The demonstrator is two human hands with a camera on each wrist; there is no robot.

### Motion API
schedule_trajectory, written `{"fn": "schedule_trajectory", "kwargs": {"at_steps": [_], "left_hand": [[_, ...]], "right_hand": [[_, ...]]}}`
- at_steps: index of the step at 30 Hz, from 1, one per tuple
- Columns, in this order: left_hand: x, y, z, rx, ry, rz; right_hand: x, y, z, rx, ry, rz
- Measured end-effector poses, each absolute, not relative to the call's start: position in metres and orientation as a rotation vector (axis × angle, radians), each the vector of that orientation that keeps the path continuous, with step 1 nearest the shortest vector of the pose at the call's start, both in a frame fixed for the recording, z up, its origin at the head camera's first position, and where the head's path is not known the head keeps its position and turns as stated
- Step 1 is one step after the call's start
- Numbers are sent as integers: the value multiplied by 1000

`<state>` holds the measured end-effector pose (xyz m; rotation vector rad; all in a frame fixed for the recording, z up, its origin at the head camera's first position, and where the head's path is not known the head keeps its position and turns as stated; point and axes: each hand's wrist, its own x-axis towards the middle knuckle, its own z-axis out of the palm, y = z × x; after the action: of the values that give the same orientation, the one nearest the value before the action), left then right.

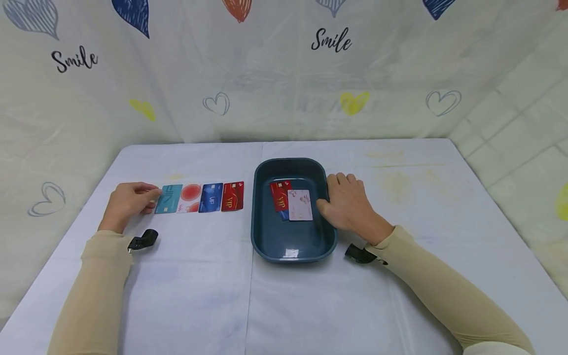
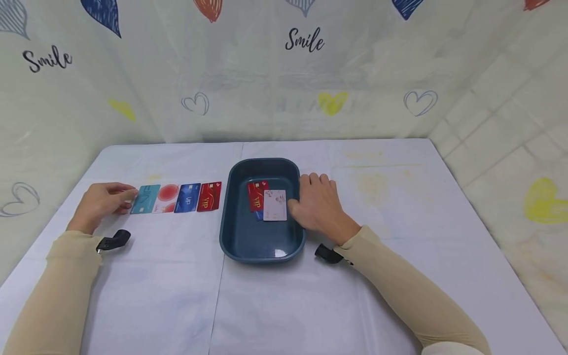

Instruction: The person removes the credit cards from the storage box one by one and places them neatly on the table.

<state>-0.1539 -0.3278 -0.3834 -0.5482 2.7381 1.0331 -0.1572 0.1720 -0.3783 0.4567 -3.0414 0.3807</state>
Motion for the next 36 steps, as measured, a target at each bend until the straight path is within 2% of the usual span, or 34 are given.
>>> {"fn": "schedule_trajectory", "kwargs": {"at_steps": [15,36], "left_hand": [[-157,-321,-368,-486,2785,952],[-158,-258,-328,-181,2949,765]], "right_hand": [[-156,173,-380,452,-3049,389],[-154,173,-376,458,-3048,383]]}}
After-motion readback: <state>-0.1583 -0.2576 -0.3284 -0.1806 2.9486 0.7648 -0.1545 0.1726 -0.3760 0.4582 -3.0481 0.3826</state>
